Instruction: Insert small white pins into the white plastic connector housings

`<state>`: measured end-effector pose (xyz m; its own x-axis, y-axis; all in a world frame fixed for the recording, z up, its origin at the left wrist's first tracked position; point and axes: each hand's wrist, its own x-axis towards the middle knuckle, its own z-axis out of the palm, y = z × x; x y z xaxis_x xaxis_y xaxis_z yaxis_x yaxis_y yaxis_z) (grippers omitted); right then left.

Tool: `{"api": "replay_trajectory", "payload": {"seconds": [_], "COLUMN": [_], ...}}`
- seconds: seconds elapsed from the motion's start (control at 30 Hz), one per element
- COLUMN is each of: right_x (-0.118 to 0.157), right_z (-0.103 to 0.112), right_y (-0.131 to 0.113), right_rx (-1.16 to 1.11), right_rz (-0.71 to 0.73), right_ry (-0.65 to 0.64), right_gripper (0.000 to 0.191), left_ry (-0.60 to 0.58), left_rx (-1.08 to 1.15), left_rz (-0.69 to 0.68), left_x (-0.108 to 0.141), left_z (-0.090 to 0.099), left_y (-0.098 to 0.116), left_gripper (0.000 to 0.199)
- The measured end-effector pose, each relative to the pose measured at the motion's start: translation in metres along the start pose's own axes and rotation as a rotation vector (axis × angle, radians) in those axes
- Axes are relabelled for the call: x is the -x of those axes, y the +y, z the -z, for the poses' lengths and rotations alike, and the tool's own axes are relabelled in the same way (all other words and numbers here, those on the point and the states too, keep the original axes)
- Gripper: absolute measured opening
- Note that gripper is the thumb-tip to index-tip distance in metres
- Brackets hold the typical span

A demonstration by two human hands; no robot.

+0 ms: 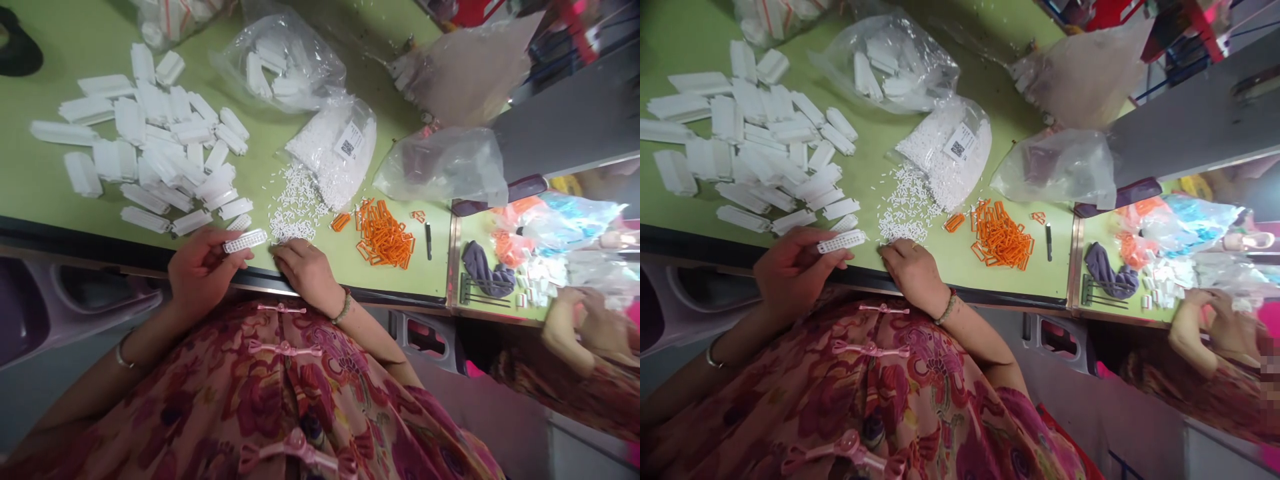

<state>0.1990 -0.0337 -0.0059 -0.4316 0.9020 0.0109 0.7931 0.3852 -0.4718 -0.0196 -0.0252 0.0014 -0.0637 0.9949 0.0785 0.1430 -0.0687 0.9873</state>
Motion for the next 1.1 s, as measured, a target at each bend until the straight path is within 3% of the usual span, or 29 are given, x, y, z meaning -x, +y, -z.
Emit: {"api": "replay_trajectory", "payload": {"seconds": [0.13,0.3,0.5,0.8,0.9,1.03,1.1], "right_x": [-0.003,0.006,0.004,0.0,0.001,0.001,0.002], "right_z": [0.001,0.018,0.026,0.025,0.025,0.017,0.013], "right_y": [0.0,0.0,-0.012,-0.014,-0.015,-0.012,-0.009], "right_rx": [-0.007,-0.356,-0.454,-0.38,-0.394,-0.444,-0.512], "right_rz": [-0.016,-0.041,0.05,-0.006,-0.009,-0.073,-0.095], "right_ry": [0.002,0.22,0.347,0.271,0.285,0.308,0.292], "right_gripper": [0.018,0.013,0.01,0.016,0.015,0.008,0.013], "left_ry": [-0.087,-0.17,-0.209,-0.23,-0.261,-0.297,-0.312], "left_rx": [-0.056,-0.202,-0.362,-0.426,-0.41,-0.382,-0.348], "left_rz": [-0.034,-0.087,-0.333,-0.569,-0.577,-0.491,-0.459], "left_x": [0.005,0.004,0.001,0.001,0.0,-0.002,-0.003], "left_z": [-0.005,-0.007,-0.009,-0.009,-0.008,-0.008,-0.01], "left_y": [-0.01,-0.014,-0.014,-0.012,-0.012,-0.012,-0.011], "left_gripper": [0.018,0.021,0.017,0.019,0.02,0.017,0.016]}}
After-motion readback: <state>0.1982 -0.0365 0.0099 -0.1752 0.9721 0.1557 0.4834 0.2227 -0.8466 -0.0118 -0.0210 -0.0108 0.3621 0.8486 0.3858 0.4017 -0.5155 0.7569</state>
